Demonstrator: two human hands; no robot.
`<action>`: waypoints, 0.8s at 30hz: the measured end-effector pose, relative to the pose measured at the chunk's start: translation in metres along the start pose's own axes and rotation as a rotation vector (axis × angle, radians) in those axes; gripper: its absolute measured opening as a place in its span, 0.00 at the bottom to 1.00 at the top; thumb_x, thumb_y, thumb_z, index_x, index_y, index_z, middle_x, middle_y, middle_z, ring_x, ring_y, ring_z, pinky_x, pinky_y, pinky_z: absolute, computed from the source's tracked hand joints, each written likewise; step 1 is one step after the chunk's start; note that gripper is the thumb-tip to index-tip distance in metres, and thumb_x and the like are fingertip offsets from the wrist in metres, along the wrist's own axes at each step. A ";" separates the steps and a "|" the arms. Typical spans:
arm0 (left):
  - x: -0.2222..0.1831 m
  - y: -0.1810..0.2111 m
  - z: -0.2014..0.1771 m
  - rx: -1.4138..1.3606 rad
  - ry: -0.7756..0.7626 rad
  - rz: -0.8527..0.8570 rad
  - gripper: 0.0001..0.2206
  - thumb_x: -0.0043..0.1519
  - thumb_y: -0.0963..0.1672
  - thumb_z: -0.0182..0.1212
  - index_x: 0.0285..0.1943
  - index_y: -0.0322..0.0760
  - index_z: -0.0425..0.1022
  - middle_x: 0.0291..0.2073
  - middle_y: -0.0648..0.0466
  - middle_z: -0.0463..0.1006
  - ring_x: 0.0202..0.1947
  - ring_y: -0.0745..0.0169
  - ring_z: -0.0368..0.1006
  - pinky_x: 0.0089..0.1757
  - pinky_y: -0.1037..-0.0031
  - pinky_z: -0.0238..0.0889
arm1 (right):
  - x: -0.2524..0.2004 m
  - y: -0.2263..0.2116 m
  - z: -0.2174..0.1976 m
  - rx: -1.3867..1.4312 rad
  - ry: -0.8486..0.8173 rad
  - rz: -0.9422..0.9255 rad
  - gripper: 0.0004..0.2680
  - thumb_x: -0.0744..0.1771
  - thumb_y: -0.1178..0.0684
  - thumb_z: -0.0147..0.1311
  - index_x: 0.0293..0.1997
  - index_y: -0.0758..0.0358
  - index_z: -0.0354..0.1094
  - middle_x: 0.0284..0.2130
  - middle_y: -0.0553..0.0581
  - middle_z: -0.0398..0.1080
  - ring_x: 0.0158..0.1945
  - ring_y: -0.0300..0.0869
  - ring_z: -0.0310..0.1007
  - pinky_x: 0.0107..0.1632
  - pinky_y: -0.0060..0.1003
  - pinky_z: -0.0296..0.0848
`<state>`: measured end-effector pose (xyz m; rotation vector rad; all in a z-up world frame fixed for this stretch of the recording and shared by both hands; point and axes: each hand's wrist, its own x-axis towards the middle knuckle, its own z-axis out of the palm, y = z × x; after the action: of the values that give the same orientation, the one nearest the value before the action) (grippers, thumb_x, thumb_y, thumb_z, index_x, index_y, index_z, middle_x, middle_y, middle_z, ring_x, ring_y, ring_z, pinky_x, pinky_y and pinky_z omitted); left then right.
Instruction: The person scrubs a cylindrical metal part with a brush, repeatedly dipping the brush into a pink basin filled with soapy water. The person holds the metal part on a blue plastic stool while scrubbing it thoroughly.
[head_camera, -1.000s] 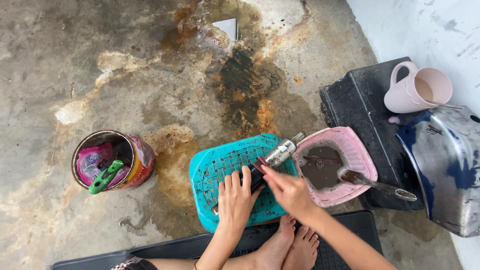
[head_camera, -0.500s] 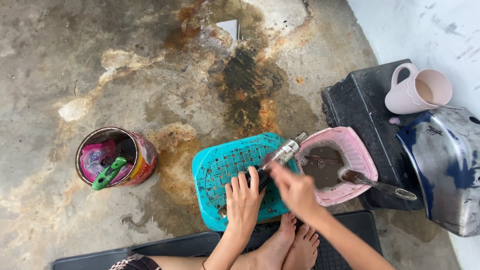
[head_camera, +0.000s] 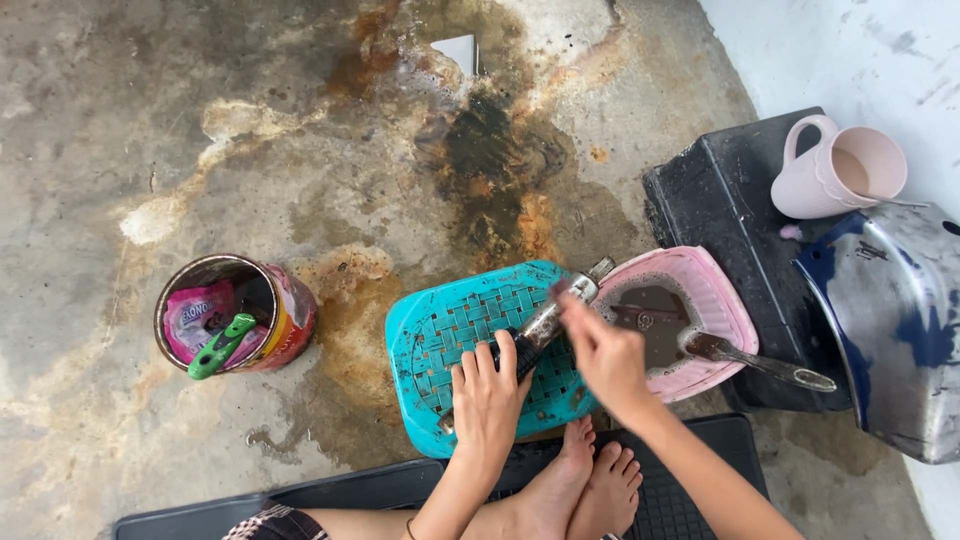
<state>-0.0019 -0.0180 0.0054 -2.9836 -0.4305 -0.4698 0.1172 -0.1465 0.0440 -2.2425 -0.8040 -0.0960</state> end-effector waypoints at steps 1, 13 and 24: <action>0.001 -0.001 0.000 0.004 0.005 0.000 0.34 0.58 0.60 0.70 0.63 0.39 0.67 0.42 0.50 0.74 0.39 0.55 0.72 0.37 0.66 0.72 | -0.006 0.002 0.005 0.002 0.004 -0.004 0.11 0.70 0.57 0.45 0.59 0.63 0.65 0.36 0.62 0.79 0.07 0.29 0.58 0.06 0.21 0.58; -0.003 -0.001 0.001 -0.030 -0.006 0.010 0.31 0.61 0.60 0.67 0.62 0.38 0.67 0.41 0.49 0.73 0.38 0.54 0.72 0.35 0.66 0.72 | -0.016 0.025 0.008 0.058 -0.088 -0.135 0.12 0.67 0.61 0.49 0.58 0.60 0.66 0.34 0.59 0.80 0.09 0.26 0.63 0.07 0.18 0.62; -0.003 0.004 0.002 0.035 -0.018 0.009 0.37 0.54 0.60 0.73 0.64 0.39 0.67 0.44 0.49 0.74 0.41 0.54 0.73 0.37 0.67 0.72 | 0.003 0.032 -0.006 -0.155 0.043 0.006 0.13 0.71 0.49 0.42 0.57 0.61 0.69 0.09 0.44 0.64 0.07 0.29 0.45 0.10 0.28 0.45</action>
<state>-0.0032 -0.0219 0.0023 -2.9567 -0.4216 -0.4304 0.1388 -0.1659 0.0288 -2.3799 -0.7898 -0.2096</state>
